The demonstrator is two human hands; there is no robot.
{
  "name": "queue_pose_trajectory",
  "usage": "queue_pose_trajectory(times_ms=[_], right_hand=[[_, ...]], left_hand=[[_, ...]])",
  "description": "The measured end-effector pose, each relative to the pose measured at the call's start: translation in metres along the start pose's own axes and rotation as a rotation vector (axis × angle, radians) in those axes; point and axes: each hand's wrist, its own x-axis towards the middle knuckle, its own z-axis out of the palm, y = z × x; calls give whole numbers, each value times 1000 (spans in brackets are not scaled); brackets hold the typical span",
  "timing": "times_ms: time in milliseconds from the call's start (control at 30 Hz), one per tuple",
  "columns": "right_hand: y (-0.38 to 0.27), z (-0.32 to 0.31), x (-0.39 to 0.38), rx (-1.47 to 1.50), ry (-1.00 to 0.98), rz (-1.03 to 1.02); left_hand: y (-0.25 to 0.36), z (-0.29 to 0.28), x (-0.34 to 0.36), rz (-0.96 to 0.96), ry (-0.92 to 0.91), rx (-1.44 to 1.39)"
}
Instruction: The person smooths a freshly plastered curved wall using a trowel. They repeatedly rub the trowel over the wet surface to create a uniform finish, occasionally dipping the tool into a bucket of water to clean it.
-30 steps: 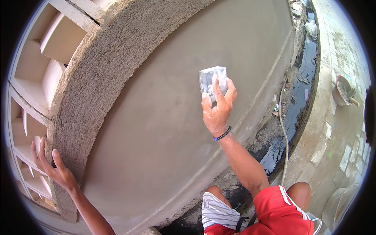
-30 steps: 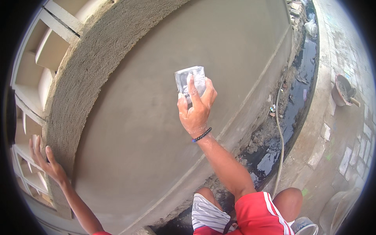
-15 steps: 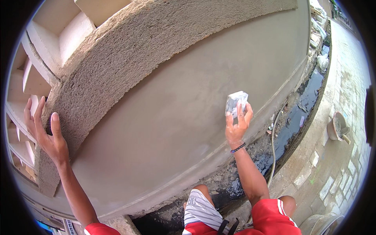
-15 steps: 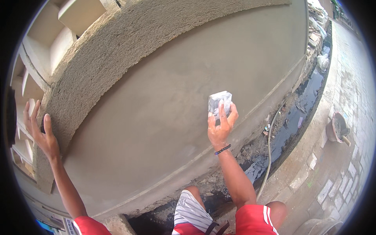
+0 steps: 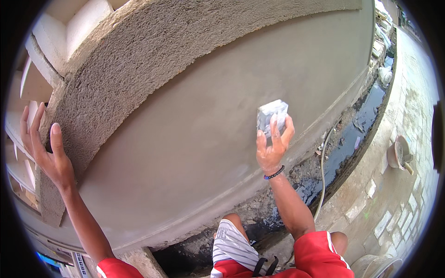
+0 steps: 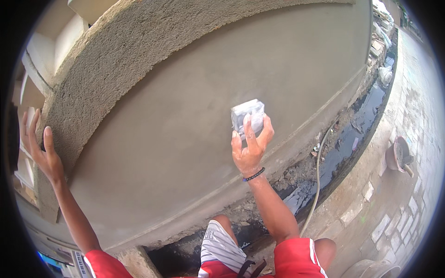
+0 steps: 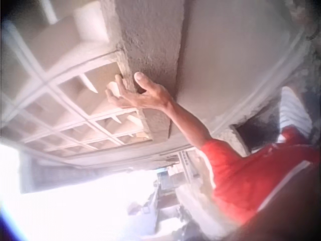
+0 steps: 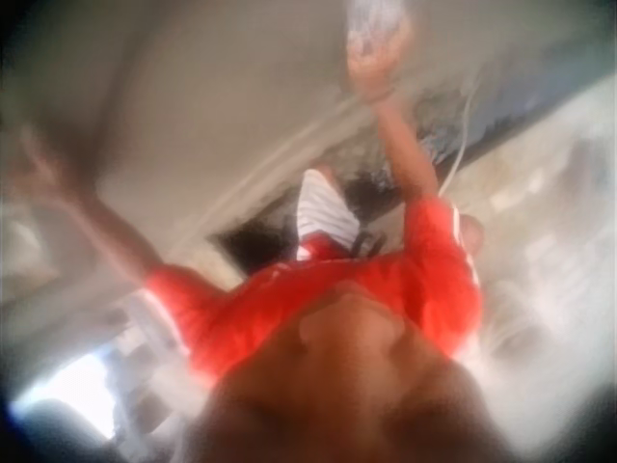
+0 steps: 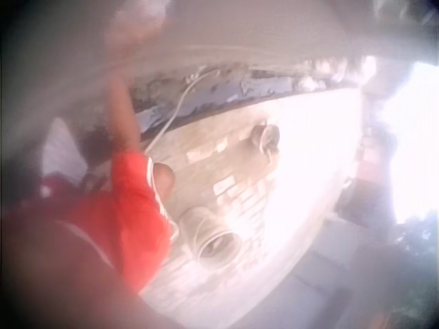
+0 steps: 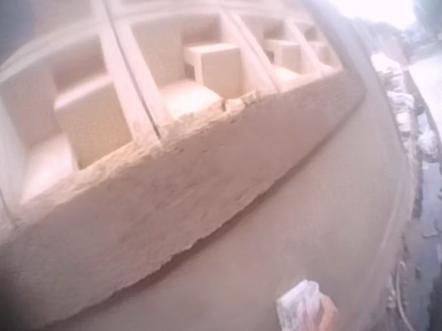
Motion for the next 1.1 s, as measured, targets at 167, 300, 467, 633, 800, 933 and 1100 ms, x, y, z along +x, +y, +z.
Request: queue_pose_trajectory(times_ms=[167, 300, 467, 633, 800, 933, 1100], right_hand=[[27, 1, 3, 38, 96, 293], [-1, 6, -7, -6, 39, 187], [16, -4, -3, -18, 112, 400], [-4, -16, -34, -73, -19, 252], [3, 3, 27, -1, 166, 422], [7, -15, -32, -114, 5, 281], [2, 8, 27, -59, 239, 490]], left_hand=[[2, 3, 5, 8, -4, -75], [-4, 0, 9, 39, -6, -92], [-3, 0, 7, 59, -28, -62], [-9, 1, 6, 50, -28, -41], [-14, 5, 2, 84, -24, -35], [-17, 3, 6, 80, -26, -28], [-10, 7, 9, 54, -13, -60]])
